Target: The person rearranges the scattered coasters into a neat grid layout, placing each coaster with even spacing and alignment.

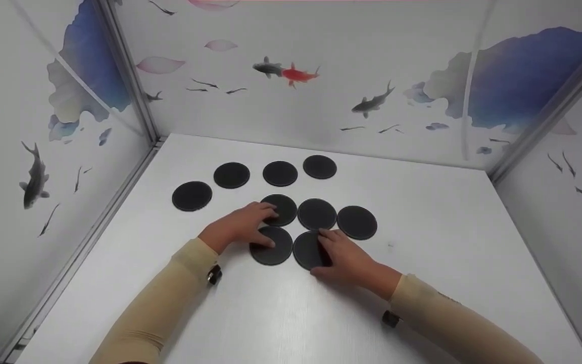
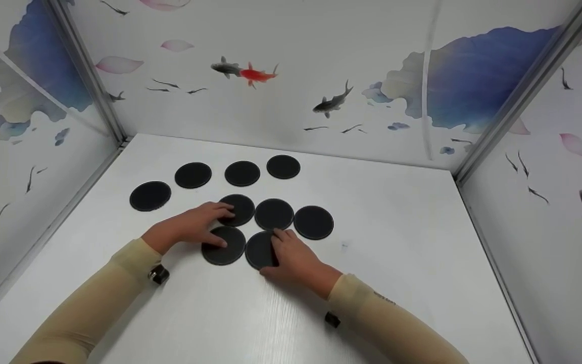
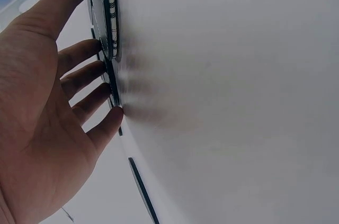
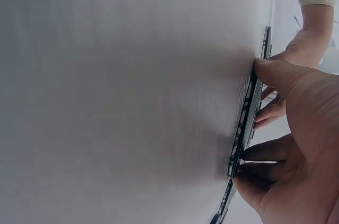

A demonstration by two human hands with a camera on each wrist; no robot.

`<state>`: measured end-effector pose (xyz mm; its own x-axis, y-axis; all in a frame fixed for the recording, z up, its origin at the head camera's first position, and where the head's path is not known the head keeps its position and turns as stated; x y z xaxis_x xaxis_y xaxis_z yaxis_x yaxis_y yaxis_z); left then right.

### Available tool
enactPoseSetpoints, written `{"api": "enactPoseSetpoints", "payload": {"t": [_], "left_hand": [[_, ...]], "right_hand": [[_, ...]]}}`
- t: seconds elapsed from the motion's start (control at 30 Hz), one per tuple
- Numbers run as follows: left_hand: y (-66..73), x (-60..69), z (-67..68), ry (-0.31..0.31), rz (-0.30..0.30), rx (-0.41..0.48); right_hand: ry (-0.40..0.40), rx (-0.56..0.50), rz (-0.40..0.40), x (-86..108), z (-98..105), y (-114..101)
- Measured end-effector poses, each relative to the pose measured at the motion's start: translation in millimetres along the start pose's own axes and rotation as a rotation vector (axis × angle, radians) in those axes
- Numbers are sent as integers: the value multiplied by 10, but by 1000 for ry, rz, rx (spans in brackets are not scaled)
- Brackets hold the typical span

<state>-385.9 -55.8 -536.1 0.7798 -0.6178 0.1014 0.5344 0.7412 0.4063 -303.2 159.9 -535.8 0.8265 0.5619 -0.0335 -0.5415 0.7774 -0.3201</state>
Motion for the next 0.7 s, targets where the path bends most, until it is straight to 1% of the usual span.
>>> {"api": "enactPoseSetpoints", "payload": {"t": [0.13,0.37,0.7], "left_hand": [[-10,4,0,2,0,-4],[-14,1,-9,2,-7,-1],[0,11,0,8,-8,0]], "right_hand": [[-3,-20,-3,-1,2,-7],[15,-20,12,8,-2,-2],[7,-24,-6,4,2,9]]}}
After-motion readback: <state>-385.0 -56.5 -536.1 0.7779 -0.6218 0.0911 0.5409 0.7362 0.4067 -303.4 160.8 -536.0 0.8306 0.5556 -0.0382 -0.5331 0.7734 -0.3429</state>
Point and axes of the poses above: each hand's wrist, its own x-axis away from the middle knuckle, its own z-axis out of the back of the hand, y = z × x, the point moved 9 cm from there along -x, towards the middle knuckle, and after that the axes turned 2 degrees about y, right-handed, at the moved point
